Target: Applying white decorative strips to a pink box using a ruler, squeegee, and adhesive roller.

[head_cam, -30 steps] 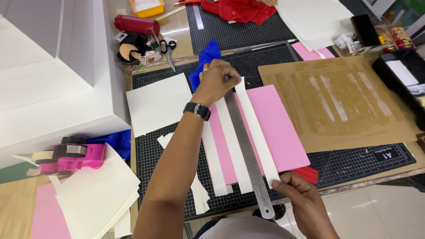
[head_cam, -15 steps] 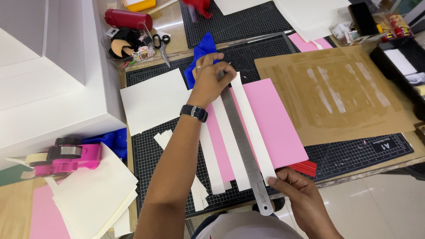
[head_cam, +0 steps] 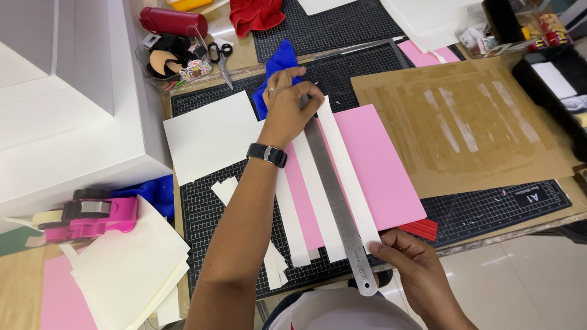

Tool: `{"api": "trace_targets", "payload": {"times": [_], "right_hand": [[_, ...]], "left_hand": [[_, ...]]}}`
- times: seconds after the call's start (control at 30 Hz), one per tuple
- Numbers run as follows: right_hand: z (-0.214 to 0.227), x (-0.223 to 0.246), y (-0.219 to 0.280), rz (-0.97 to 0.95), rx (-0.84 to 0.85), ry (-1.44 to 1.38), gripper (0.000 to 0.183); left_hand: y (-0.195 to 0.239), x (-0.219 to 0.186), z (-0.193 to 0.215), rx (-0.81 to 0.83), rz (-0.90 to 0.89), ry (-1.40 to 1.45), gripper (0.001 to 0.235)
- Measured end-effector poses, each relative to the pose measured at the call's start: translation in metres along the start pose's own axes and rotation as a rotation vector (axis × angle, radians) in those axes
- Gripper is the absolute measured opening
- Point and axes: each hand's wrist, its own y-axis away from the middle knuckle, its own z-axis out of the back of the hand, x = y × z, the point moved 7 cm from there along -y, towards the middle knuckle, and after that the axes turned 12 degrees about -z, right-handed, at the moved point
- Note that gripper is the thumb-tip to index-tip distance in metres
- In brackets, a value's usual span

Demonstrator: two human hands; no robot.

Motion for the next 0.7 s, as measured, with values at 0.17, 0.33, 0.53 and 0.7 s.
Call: {"api": "trace_targets", "payload": {"times": [0.17, 0.33, 0.53, 0.7], "right_hand": [[0.001, -0.0016, -0.0002, -0.014, -0.026, 0.003, 0.027], [0.0003, -0.0014, 0.0, -0.023, -0.034, -0.018, 0.028], [0.0009, -0.0024, -0.0011, -0.009, -0.025, 0.003, 0.028], [0.0017, -0.0036, -0.0018, -0.008, -0.03, 0.009, 0.032]], "left_hand": [[0.0014, 0.0005, 0.0002, -0.01, 0.007, -0.009, 0.01], [0.0009, 0.0049, -0.0034, -0.009, 0.003, -0.022, 0.01], [0.0007, 0.0033, -0.0028, -0.026, -0.013, -0.038, 0.01], [0.0012, 0.0026, -0.0021, -0.019, -0.017, -0.031, 0.013]]}}
